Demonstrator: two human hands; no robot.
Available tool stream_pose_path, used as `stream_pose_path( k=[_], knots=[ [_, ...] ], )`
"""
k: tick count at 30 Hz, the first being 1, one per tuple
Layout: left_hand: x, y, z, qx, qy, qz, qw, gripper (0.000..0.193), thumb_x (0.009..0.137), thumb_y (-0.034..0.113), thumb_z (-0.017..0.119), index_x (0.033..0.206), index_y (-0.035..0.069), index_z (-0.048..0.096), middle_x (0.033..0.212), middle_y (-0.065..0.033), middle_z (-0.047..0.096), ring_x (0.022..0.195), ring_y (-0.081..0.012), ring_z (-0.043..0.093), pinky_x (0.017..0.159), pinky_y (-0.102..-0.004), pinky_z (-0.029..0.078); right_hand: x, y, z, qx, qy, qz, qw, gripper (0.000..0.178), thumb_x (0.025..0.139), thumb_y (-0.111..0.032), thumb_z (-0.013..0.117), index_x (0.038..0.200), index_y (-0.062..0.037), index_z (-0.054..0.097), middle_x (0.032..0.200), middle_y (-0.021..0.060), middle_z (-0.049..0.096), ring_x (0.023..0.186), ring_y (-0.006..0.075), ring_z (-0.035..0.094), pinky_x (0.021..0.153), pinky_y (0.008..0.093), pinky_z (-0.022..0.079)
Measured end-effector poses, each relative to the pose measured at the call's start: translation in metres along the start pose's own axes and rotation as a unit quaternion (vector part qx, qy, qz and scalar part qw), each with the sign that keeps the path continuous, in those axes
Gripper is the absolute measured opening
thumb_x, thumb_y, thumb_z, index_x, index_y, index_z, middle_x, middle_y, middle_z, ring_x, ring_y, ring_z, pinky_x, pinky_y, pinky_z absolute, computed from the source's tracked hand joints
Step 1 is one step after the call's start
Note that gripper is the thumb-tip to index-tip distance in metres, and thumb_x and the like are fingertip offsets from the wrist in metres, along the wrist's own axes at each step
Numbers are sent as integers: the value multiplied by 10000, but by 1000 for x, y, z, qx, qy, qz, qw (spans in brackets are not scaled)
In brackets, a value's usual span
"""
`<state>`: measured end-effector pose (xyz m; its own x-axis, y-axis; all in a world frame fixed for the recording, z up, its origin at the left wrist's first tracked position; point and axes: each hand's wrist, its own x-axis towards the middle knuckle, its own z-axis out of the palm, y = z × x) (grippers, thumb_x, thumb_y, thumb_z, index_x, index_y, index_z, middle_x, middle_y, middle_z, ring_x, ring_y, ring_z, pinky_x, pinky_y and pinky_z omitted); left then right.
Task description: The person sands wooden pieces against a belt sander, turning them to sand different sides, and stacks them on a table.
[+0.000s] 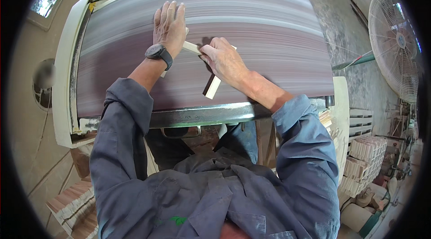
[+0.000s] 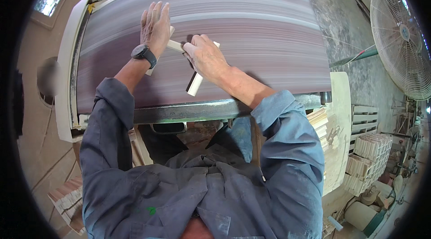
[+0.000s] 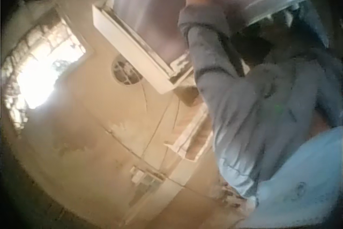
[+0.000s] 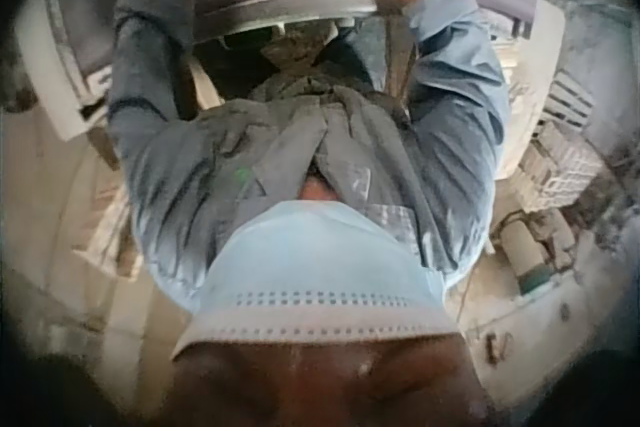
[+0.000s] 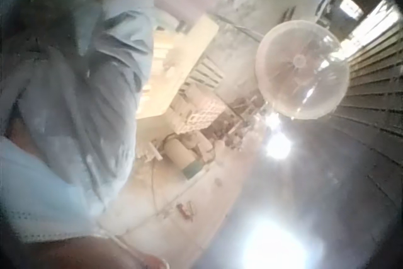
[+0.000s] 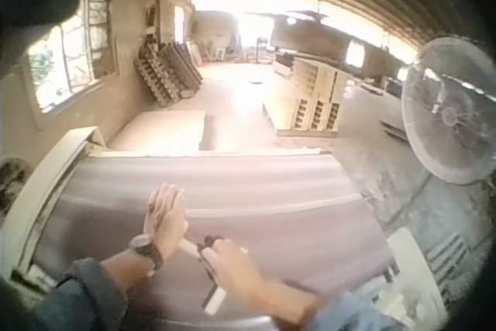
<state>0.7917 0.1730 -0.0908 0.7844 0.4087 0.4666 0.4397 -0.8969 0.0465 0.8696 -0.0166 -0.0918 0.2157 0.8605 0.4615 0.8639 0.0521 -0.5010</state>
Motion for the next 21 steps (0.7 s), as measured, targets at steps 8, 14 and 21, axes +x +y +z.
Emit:
stream_pose_path(
  k=[8, 14, 21],
  knots=[
    [27, 31, 11, 6, 15, 39, 999, 649, 813, 138, 703, 1400, 65, 437, 1443, -172, 428, 1407, -323, 318, 1172, -474, 204, -8, 22, -22, -24, 8, 21, 999, 69, 855, -55, 657, 865, -9, 607, 808, 108, 524, 789, 279, 520, 685, 414, 457],
    [40, 57, 17, 16, 10, 59, 998, 619, 824, 169, 693, 1386, 73, 449, 1425, -150, 443, 1392, -307, 336, 1164, -475, 236, -17, 34, -38, -61, 11, 34, 997, 106, 877, -102, 672, 950, -32, 640, 803, 83, 523, 784, 257, 528, 675, 394, 466],
    [43, 77, 18, -17, 30, 63, 997, 638, 784, 139, 735, 1360, 58, 473, 1407, -165, 454, 1376, -332, 354, 1143, -504, 260, -29, 40, -52, -73, -3, 51, 996, 84, 878, -79, 653, 915, -13, 616, 832, 114, 535, 815, 288, 541, 691, 412, 472]
  ],
)
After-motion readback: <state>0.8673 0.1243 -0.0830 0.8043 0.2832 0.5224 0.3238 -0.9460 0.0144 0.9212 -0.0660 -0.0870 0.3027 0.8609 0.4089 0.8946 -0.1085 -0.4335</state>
